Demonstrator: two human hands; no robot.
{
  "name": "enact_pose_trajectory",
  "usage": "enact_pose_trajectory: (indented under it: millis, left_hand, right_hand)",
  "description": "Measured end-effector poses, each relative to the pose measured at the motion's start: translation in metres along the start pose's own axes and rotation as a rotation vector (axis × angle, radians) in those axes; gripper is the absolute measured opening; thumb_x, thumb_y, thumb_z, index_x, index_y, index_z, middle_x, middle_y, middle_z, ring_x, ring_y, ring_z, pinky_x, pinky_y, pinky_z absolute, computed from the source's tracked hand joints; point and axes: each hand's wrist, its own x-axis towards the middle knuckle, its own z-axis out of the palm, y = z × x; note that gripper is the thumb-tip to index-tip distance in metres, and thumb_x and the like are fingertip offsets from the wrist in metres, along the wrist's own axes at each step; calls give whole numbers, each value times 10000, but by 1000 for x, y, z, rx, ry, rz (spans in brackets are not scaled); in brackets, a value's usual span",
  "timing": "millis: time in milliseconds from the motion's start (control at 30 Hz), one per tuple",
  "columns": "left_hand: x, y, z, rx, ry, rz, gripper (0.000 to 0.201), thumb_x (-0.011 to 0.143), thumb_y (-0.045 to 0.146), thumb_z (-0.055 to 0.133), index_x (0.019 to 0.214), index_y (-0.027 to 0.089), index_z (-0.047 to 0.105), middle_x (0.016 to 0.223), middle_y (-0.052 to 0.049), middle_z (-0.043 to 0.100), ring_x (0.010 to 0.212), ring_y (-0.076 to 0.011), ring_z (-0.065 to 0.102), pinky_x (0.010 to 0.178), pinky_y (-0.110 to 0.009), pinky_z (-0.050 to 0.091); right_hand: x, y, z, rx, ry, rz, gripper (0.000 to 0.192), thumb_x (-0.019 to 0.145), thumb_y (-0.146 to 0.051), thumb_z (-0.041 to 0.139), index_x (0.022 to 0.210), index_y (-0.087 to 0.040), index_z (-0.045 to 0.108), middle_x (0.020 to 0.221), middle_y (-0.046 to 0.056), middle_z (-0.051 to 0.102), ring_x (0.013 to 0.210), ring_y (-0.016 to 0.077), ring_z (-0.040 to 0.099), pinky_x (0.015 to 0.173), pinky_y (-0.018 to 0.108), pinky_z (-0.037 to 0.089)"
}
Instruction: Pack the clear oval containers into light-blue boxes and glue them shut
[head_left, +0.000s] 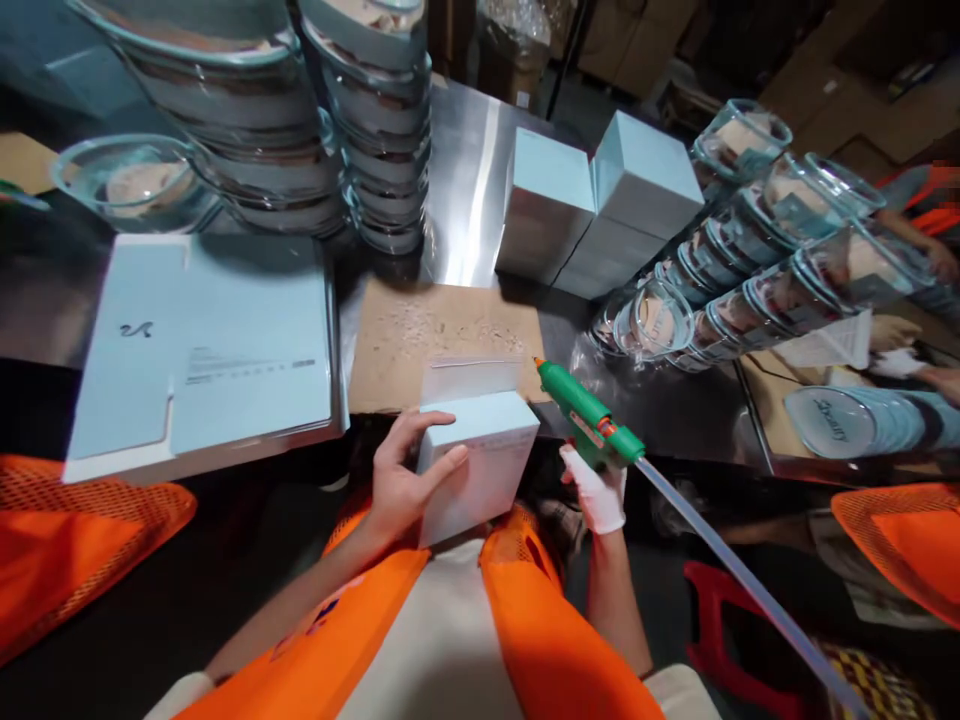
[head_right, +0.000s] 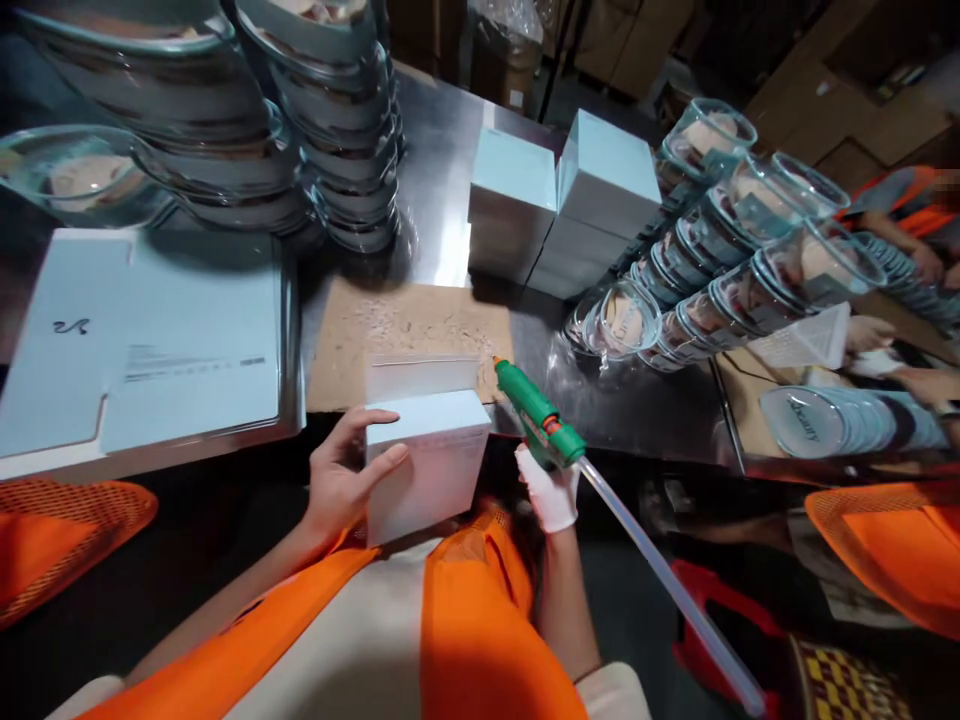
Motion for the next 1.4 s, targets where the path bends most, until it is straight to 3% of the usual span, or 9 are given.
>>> enact_pose_trajectory:
  millis: [167,367,500,733,933,1100,1233,1333,1400]
  left_hand:
    - [0,-2,0,-79,17,31,328,815,490,893,1011,248,791,1019,-44,710,985,-246,665,862,-341,513]
    - [2,3,-2,-206,-7,-17,355,791,529,908,975,252,786,931,-23,669,860,-207,638,766,-300,484]
    - [7,7,2,-263,-58,-81,449,749,624,919,928,239,772,876,-18,649,818,-207,628,742,-304,491]
    - [2,-5,12,-284,-140,-37,503,766,690,895,899,238,721,1065,-76,715,979,-259,705,841,-348,564]
    - [3,-18,14,-502,-37,-6,642,847,552,901,1348,447,514,1145,-14,732,1154,-272,770,985,-448,617]
    - [10,-16,5,-295,-158,99,317,872,534,889,888,243,765,1121,-96,705,1208,-330,749,1076,-486,579]
    - [9,-8,1,-261,-177,137,261,928,504,846,874,251,812,1107,-99,706,1217,-321,741,1084,-483,573]
    - [11,-4,-1,-284,-198,121,276,946,524,824,900,251,817,1062,-95,739,1213,-314,746,1104,-482,564]
    - [15,-2,-2,-319,-150,55,318,939,558,822,895,244,804,1049,-90,755,1208,-312,748,1114,-479,559]
  right_hand:
    - [56,-7,20,-47,-115,164,595,805,-706,705,921,-132,814,491,1,614,427,169,568,436,283,459]
    - [94,-19,-9,-326,-8,188,459,832,-530,788,533,-226,618,479,19,588,541,185,620,510,261,445]
    - [70,-37,-5,-271,148,-44,220,832,-449,806,802,-231,793,925,75,814,973,241,744,781,292,580]
    - [28,-46,45,301,-363,53,498,711,-526,928,1090,-220,827,998,38,837,903,238,773,821,352,652]
    - [24,-45,15,107,-672,-421,883,747,-1023,628,1126,-261,861,1344,118,788,1322,354,705,1200,550,523]
    - [17,-45,14,-105,-699,-603,325,972,-586,774,1140,-320,857,1433,94,755,1332,278,702,1188,504,531]
    - [6,-29,31,10,-597,-544,241,998,-519,754,1053,-309,859,1337,105,802,1279,290,741,1149,537,568]
    - [3,-16,36,91,-426,-391,629,912,-751,747,1350,-300,760,1496,162,705,1421,334,662,1189,554,537]
    - [0,-4,32,153,-317,-365,1141,794,-976,645,1681,-291,427,1731,225,438,1561,377,527,1192,578,525]
